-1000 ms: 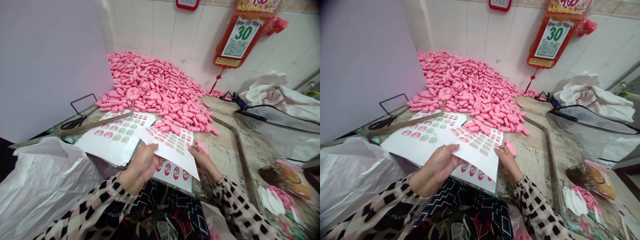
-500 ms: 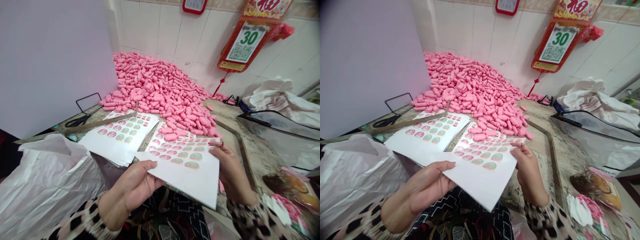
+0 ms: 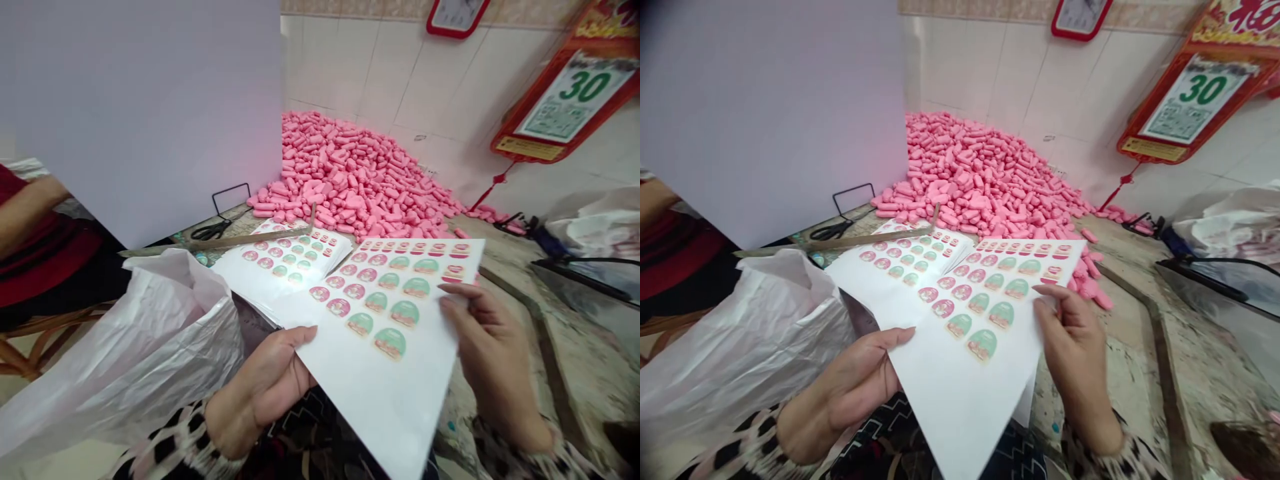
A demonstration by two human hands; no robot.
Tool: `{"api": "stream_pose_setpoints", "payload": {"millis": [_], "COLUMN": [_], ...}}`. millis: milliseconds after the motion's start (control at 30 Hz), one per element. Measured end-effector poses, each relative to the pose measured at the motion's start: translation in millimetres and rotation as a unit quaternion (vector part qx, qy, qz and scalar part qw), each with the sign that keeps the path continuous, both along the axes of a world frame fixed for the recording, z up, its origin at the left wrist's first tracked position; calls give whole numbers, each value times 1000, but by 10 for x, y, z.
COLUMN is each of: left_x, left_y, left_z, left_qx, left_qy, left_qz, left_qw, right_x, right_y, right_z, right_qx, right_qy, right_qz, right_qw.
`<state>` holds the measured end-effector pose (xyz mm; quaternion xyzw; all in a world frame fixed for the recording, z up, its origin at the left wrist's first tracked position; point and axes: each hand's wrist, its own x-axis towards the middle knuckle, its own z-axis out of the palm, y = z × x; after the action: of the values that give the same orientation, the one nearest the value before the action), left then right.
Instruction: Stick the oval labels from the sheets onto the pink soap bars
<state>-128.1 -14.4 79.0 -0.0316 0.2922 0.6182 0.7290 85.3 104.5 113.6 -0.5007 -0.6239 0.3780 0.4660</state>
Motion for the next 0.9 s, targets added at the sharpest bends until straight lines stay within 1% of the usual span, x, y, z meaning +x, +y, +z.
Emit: {"api": "stream_pose_setpoints", "payload": {"millis": [67, 133, 233, 300, 400, 467, 533, 600, 700, 900], "left_x": [-161, -318, -515, -604, -675, -697, -713, -729, -758, -844], "left_y": [35, 84, 165, 210, 256, 279, 303, 328, 359, 362], "left_z": [-102, -212, -368, -450, -524, -543, -548, -549, -558, -617], "left_qx": [-10, -37, -46, -55, -71, -75, -76, -79, -83, -90], "left_qy": [18, 52, 98, 97, 91, 88, 87, 90, 103, 102], "left_qz": [32, 69, 127, 148, 179, 196, 205, 213, 230, 207], "left_qw": [999, 996, 986, 983, 977, 974, 972, 970, 964, 969], "right_x": [-232, -473, -787, -930, -1045, -1087, -1130, -1189, -1304, -1629], "right_y": [207, 387, 548, 565, 476, 390, 334, 338, 448, 708], "right_z": [-169, -351, -601, -726, -844, -886, -913, -934, -960, -1032], "right_qx": [0, -18, -70, -135, -236, -272, -290, -293, -266, -189], "right_qy": [-13, -7, 31, 56, 77, 82, 76, 58, 38, -19], "right_qz": [38, 75, 126, 144, 145, 142, 147, 161, 183, 211], "right_qw": [999, 997, 989, 979, 958, 948, 943, 941, 946, 959]}}
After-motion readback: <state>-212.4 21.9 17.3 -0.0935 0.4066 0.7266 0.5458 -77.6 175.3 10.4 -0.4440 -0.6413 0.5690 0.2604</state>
